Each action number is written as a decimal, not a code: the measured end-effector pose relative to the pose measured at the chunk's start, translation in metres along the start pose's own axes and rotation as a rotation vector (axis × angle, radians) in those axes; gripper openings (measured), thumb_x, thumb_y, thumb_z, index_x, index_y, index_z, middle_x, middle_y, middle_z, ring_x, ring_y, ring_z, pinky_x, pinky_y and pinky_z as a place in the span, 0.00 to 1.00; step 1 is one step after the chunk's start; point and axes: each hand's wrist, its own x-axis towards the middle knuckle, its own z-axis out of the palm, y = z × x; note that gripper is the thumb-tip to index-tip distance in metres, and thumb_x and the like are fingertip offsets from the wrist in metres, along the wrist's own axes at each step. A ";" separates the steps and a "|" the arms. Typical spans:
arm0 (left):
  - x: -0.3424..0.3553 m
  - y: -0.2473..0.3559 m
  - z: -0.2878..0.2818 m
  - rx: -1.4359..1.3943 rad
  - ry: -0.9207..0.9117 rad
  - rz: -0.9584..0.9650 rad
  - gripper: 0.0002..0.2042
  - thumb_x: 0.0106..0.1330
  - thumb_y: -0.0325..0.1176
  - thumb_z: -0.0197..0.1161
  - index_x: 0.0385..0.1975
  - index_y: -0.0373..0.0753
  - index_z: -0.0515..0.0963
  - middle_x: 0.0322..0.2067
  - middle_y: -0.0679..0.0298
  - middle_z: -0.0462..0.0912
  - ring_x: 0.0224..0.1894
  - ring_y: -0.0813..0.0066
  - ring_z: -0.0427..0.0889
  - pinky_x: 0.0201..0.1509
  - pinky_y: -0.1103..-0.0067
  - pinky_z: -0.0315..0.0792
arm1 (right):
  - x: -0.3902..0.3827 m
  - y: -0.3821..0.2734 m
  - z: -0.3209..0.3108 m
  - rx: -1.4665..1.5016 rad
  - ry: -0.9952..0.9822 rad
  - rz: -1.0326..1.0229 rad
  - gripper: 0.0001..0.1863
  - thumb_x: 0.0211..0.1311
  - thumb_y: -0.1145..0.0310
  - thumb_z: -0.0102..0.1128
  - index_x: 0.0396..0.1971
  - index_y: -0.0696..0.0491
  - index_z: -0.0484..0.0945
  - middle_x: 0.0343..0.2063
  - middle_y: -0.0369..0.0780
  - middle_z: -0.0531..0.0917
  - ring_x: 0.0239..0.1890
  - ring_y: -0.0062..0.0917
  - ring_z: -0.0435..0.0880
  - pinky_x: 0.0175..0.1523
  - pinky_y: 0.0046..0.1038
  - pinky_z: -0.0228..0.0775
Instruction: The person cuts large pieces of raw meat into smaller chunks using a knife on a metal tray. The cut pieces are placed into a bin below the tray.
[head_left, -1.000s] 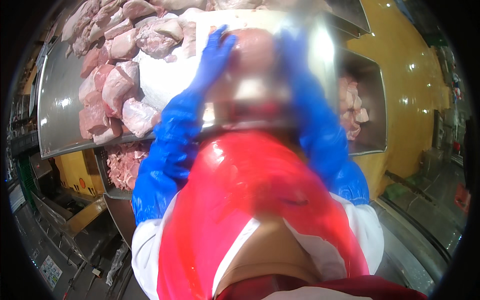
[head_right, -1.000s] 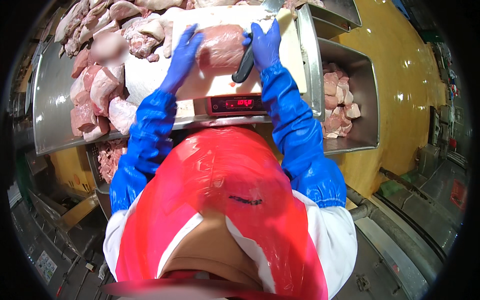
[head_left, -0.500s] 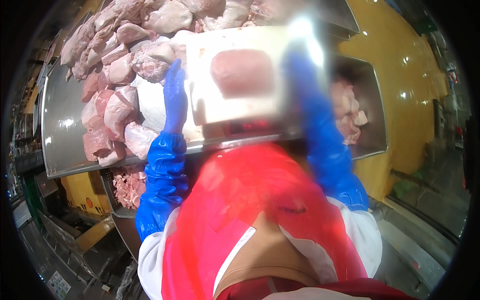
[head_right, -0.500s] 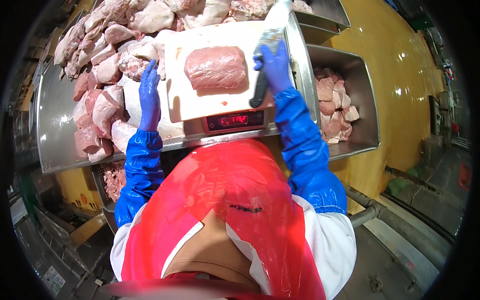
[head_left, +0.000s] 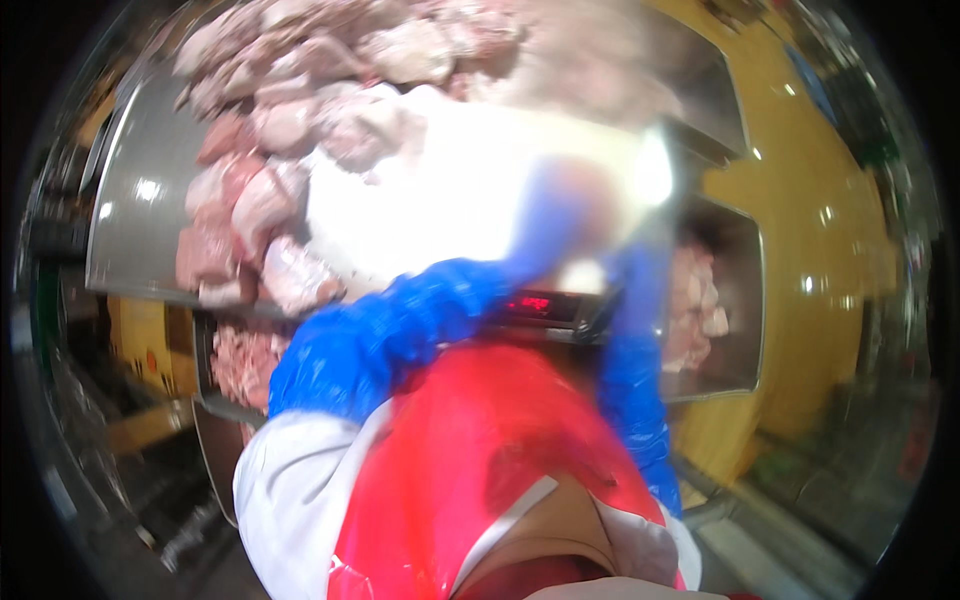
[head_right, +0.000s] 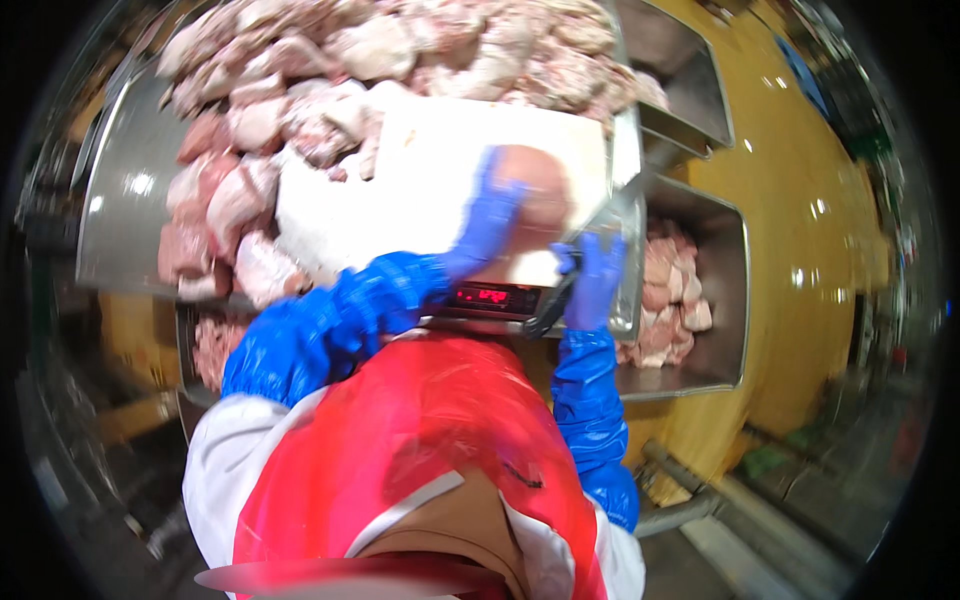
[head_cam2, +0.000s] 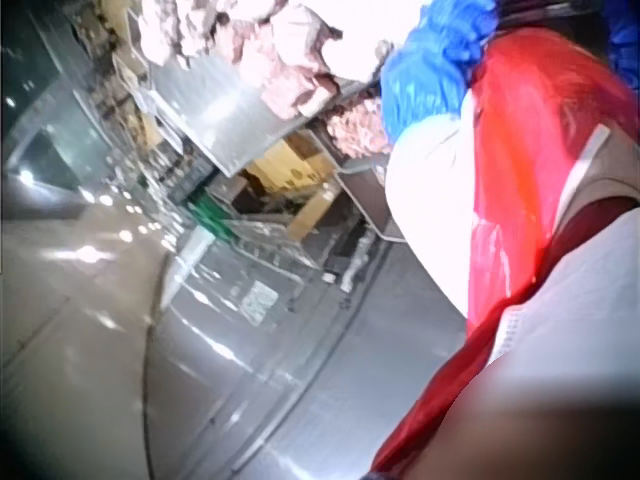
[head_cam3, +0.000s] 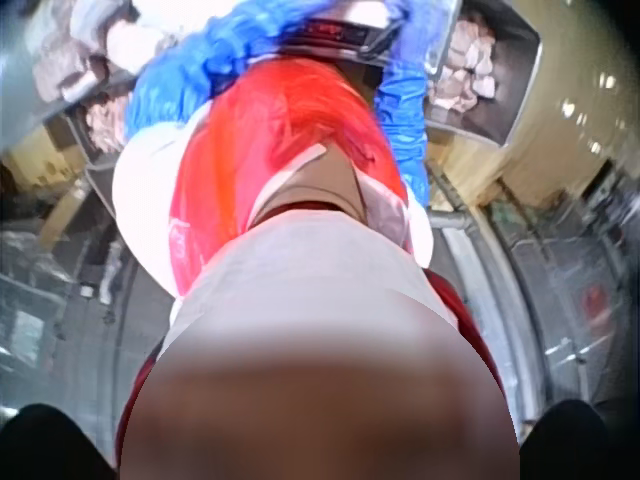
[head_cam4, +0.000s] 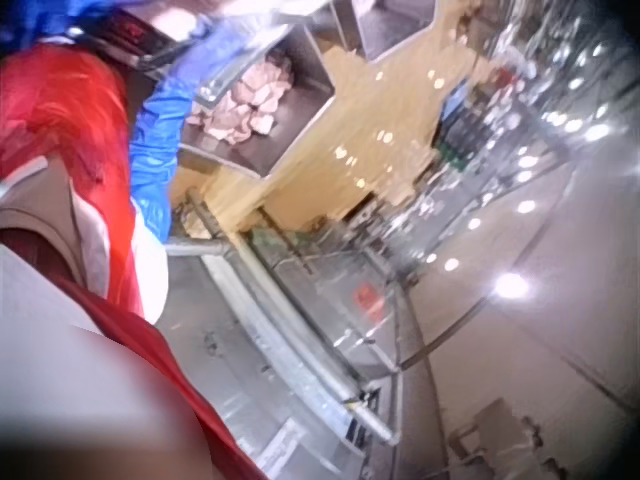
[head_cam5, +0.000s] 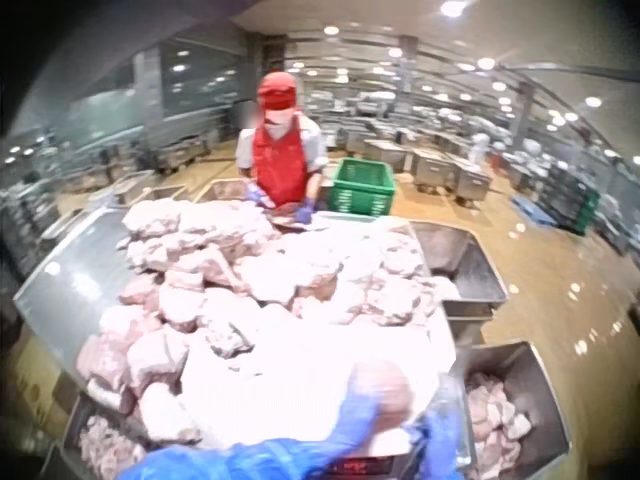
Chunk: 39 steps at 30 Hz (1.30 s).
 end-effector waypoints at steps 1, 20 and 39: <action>0.002 -0.006 0.019 -0.064 -0.162 -0.104 0.26 0.76 0.45 0.58 0.66 0.33 0.68 0.58 0.54 0.77 0.57 0.66 0.75 0.65 0.70 0.69 | 0.027 0.006 -0.029 -0.027 0.063 -0.095 0.20 0.74 0.67 0.58 0.61 0.53 0.67 0.32 0.36 0.79 0.28 0.19 0.80 0.30 0.21 0.74; -0.054 0.165 -0.477 1.780 0.450 -0.243 0.49 0.51 0.50 0.77 0.74 0.46 0.61 0.69 0.44 0.66 0.71 0.46 0.67 0.73 0.61 0.64 | 0.035 -0.009 0.045 -0.246 0.034 -0.234 0.33 0.75 0.68 0.58 0.74 0.56 0.55 0.40 0.45 0.83 0.28 0.25 0.83 0.27 0.21 0.73; 0.005 0.103 -0.191 -0.802 0.322 -0.385 0.20 0.59 0.25 0.56 0.54 0.37 0.77 0.53 0.59 0.82 0.57 0.60 0.80 0.68 0.64 0.71 | -0.030 -0.020 0.122 0.031 -0.210 0.101 0.28 0.74 0.73 0.56 0.69 0.58 0.57 0.25 0.37 0.78 0.20 0.21 0.79 0.33 0.30 0.84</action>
